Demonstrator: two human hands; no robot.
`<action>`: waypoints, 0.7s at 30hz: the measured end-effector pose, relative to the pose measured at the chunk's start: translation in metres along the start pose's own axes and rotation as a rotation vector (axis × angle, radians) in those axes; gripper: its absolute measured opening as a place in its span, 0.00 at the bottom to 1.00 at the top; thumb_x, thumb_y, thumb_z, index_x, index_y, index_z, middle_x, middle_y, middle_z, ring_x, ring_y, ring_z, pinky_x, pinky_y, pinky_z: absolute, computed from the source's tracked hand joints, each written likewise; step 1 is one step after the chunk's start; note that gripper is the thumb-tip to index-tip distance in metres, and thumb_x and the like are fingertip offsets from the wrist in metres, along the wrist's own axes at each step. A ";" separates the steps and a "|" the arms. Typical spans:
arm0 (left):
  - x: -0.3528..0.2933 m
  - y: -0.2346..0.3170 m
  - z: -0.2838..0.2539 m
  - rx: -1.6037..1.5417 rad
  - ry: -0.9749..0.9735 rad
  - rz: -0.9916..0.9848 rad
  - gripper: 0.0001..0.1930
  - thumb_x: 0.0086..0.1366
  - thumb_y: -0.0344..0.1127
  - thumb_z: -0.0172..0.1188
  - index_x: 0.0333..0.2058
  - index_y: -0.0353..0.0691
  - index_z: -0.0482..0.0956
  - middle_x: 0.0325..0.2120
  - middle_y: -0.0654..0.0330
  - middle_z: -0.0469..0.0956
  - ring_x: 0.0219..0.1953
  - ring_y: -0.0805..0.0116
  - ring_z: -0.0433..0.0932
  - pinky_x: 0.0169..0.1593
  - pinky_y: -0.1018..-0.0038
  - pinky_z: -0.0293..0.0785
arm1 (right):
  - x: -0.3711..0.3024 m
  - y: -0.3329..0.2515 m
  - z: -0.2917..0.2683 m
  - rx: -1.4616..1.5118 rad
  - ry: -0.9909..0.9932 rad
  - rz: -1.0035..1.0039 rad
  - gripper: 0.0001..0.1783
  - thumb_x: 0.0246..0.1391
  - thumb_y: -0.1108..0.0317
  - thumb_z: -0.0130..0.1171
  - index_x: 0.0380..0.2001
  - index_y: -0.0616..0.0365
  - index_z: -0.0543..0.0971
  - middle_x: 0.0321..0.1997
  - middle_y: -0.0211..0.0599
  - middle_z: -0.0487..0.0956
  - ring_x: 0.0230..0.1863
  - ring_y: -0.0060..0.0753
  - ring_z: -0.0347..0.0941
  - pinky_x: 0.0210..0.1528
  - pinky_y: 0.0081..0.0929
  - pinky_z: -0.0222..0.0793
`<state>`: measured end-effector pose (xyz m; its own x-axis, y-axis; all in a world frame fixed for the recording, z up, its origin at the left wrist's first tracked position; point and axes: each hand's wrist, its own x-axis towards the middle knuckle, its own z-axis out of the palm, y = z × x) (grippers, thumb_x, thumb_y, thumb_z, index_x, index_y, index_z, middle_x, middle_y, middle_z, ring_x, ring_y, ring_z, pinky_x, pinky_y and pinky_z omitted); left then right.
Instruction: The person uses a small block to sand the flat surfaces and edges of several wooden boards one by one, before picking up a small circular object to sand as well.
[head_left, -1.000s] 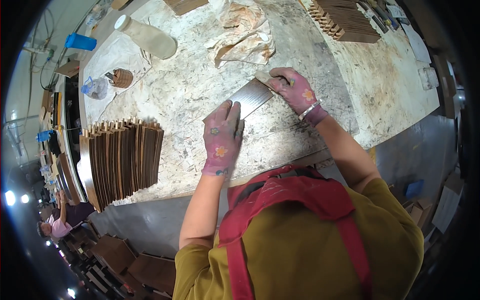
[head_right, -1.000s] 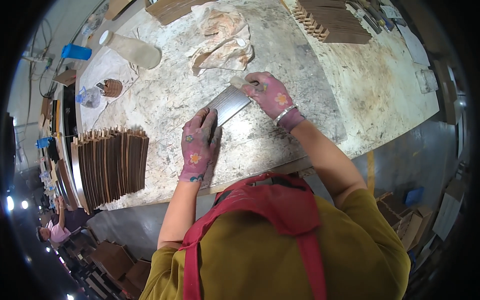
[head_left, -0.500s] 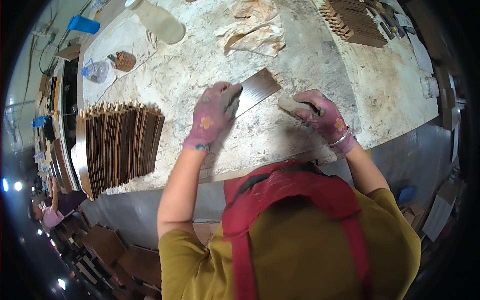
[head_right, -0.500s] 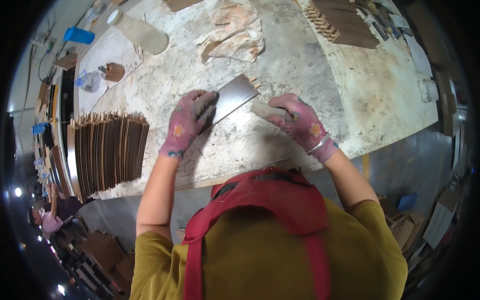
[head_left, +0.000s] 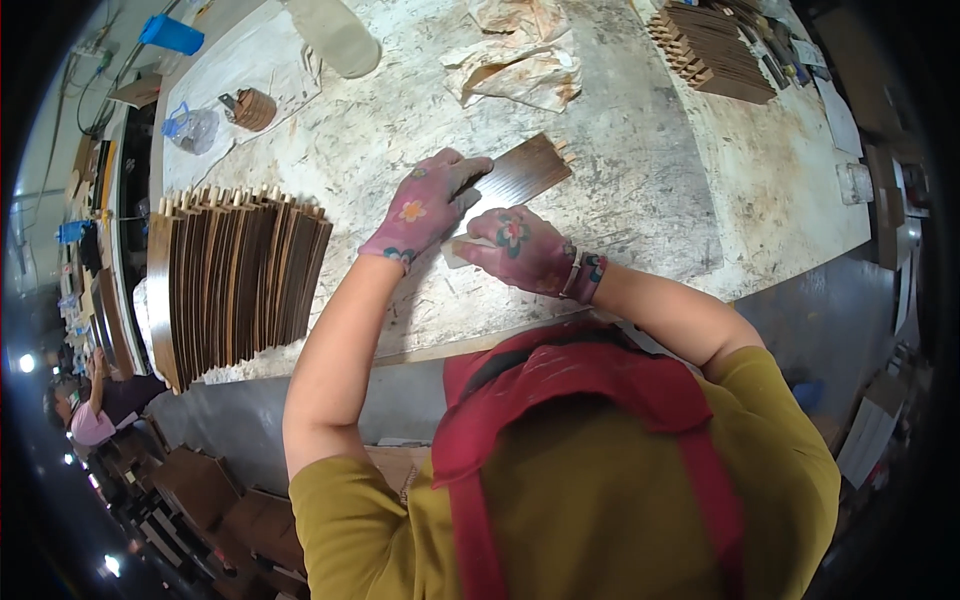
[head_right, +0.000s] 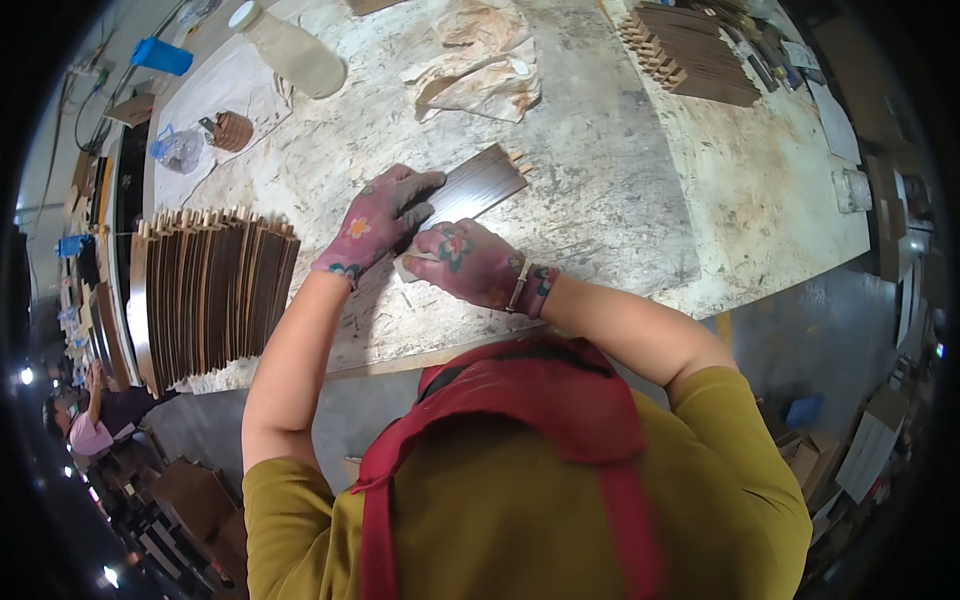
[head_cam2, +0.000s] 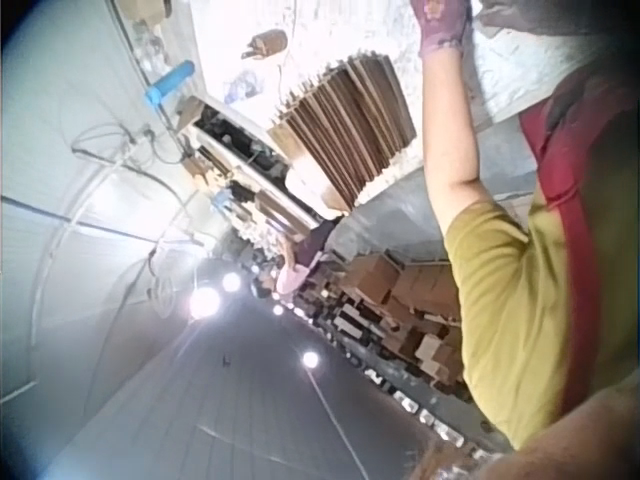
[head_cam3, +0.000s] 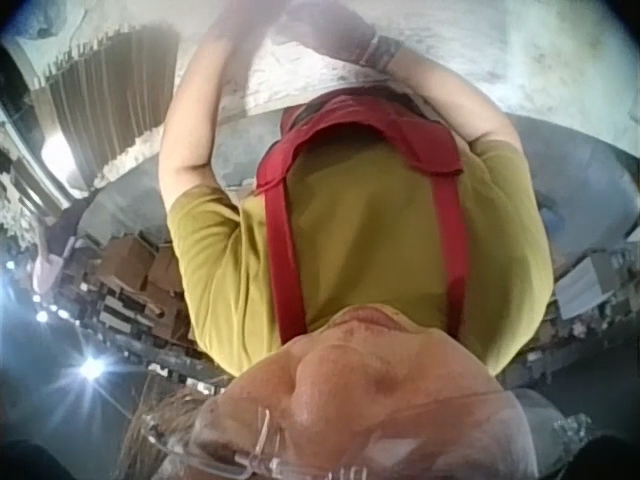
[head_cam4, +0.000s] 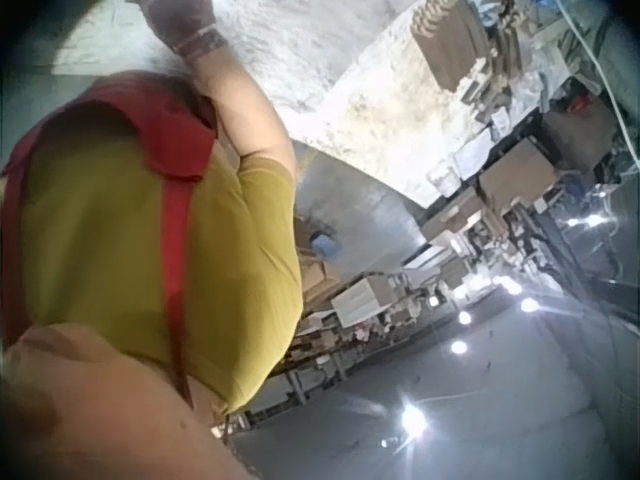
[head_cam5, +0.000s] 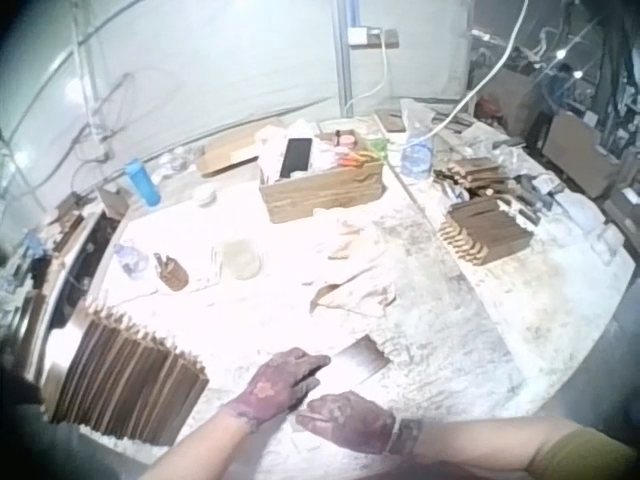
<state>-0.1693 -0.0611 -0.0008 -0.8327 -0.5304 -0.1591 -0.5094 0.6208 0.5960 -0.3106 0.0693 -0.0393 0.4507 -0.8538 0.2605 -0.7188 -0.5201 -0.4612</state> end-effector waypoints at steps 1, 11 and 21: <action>-0.003 -0.001 0.001 0.011 0.011 0.005 0.18 0.67 0.39 0.57 0.56 0.52 0.77 0.44 0.54 0.75 0.47 0.51 0.77 0.51 0.61 0.75 | -0.001 0.002 -0.005 -0.008 0.023 -0.010 0.11 0.59 0.64 0.53 0.42 0.48 0.82 0.33 0.35 0.78 0.38 0.40 0.78 0.36 0.38 0.75; 0.000 0.002 0.002 0.036 0.069 0.078 0.16 0.66 0.36 0.60 0.52 0.46 0.79 0.42 0.52 0.78 0.44 0.50 0.78 0.49 0.62 0.76 | -0.107 0.080 -0.110 -0.288 0.230 0.446 0.17 0.53 0.69 0.64 0.48 0.51 0.80 0.43 0.43 0.76 0.42 0.47 0.76 0.43 0.38 0.74; -0.031 0.073 0.093 0.126 0.541 0.158 0.29 0.48 0.38 0.69 0.50 0.40 0.74 0.46 0.50 0.74 0.52 0.52 0.74 0.55 0.59 0.71 | -0.010 0.043 -0.114 0.193 0.065 0.213 0.18 0.55 0.65 0.60 0.49 0.54 0.80 0.48 0.45 0.75 0.49 0.50 0.74 0.53 0.40 0.72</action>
<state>-0.2014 0.0541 -0.0251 -0.6878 -0.6251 0.3690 -0.4375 0.7626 0.4765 -0.4064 0.0529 0.0352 0.2610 -0.9462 0.1912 -0.6769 -0.3206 -0.6626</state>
